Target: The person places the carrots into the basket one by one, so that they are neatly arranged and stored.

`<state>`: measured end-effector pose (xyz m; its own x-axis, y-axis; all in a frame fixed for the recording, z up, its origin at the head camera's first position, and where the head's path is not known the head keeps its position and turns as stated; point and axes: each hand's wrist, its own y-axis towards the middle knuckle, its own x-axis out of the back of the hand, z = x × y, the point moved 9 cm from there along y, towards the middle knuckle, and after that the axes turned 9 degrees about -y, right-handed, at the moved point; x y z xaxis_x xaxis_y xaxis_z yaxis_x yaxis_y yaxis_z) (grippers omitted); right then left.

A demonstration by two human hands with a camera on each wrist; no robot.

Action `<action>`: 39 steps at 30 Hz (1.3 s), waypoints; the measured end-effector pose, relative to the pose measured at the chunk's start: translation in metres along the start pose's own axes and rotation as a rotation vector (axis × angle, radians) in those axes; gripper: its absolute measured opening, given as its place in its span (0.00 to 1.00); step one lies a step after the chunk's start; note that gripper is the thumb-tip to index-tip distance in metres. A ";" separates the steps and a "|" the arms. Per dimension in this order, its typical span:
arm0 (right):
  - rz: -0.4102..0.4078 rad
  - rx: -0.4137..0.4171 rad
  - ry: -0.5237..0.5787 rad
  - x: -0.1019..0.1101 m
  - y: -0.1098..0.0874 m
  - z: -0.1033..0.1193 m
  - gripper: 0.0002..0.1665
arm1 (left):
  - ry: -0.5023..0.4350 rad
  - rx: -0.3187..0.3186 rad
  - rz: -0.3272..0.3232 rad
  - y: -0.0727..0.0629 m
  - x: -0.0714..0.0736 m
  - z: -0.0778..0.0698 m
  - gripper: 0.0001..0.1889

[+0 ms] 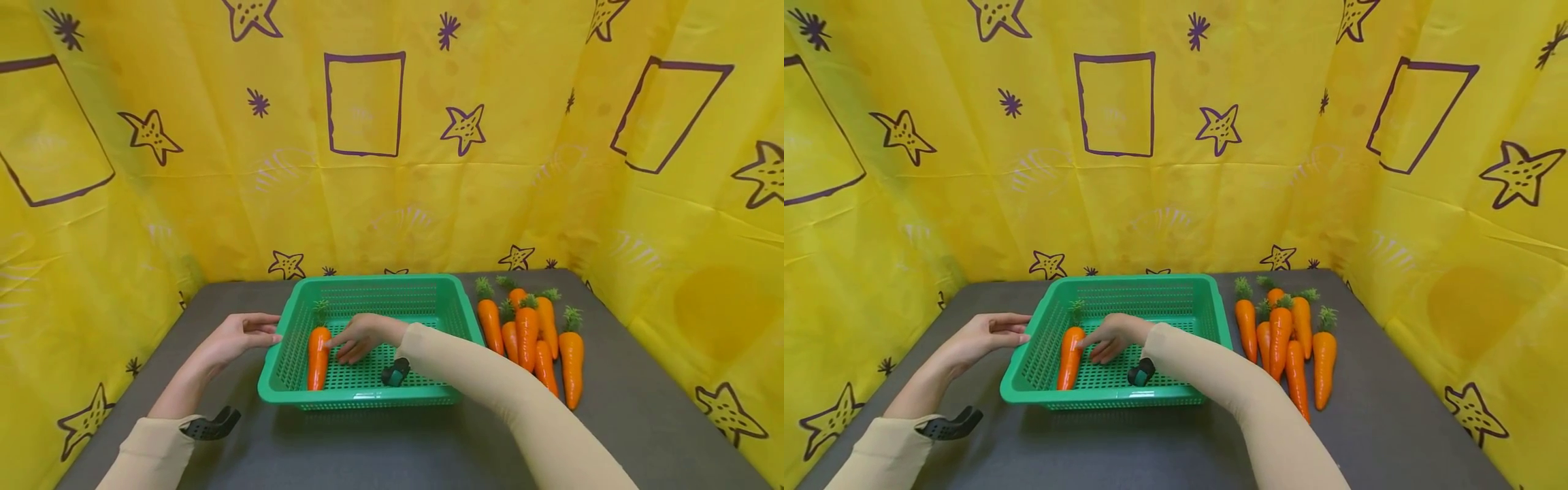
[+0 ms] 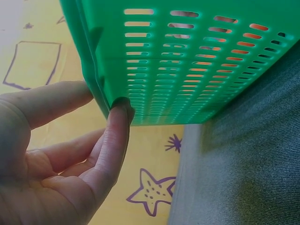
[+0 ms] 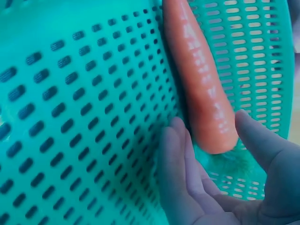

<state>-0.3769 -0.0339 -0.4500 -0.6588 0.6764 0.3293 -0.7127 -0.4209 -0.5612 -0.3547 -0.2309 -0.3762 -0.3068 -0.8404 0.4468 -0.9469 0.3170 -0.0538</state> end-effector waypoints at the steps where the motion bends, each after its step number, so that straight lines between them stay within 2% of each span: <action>1: 0.008 0.001 0.005 0.002 -0.002 0.000 0.33 | 0.001 -0.002 -0.001 0.000 0.000 0.000 0.35; 5: 0.033 0.038 0.013 0.009 -0.014 0.004 0.38 | 0.001 -0.012 0.001 0.000 0.000 0.000 0.34; 11: 0.040 0.108 -0.011 0.025 -0.034 0.011 0.29 | -0.001 -0.014 0.000 -0.004 0.001 0.001 0.34; 15: 0.040 0.149 -0.034 0.037 -0.049 0.015 0.28 | -0.001 -0.022 0.007 -0.005 0.001 0.000 0.34; 25: -0.023 0.237 -0.045 0.080 -0.099 0.022 0.29 | 0.016 -0.029 0.020 -0.003 -0.003 -0.003 0.34; 31: -0.066 0.257 -0.031 0.110 -0.123 0.013 0.30 | 0.027 -0.033 0.019 -0.003 -0.003 -0.003 0.33; 39: -0.182 0.250 -0.022 0.149 -0.153 -0.011 0.33 | 0.033 -0.033 0.025 -0.003 -0.003 -0.004 0.34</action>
<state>-0.3635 0.1381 -0.3228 -0.5179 0.7423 0.4252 -0.8549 -0.4313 -0.2884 -0.3505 -0.2271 -0.3739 -0.3262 -0.8175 0.4747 -0.9352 0.3522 -0.0362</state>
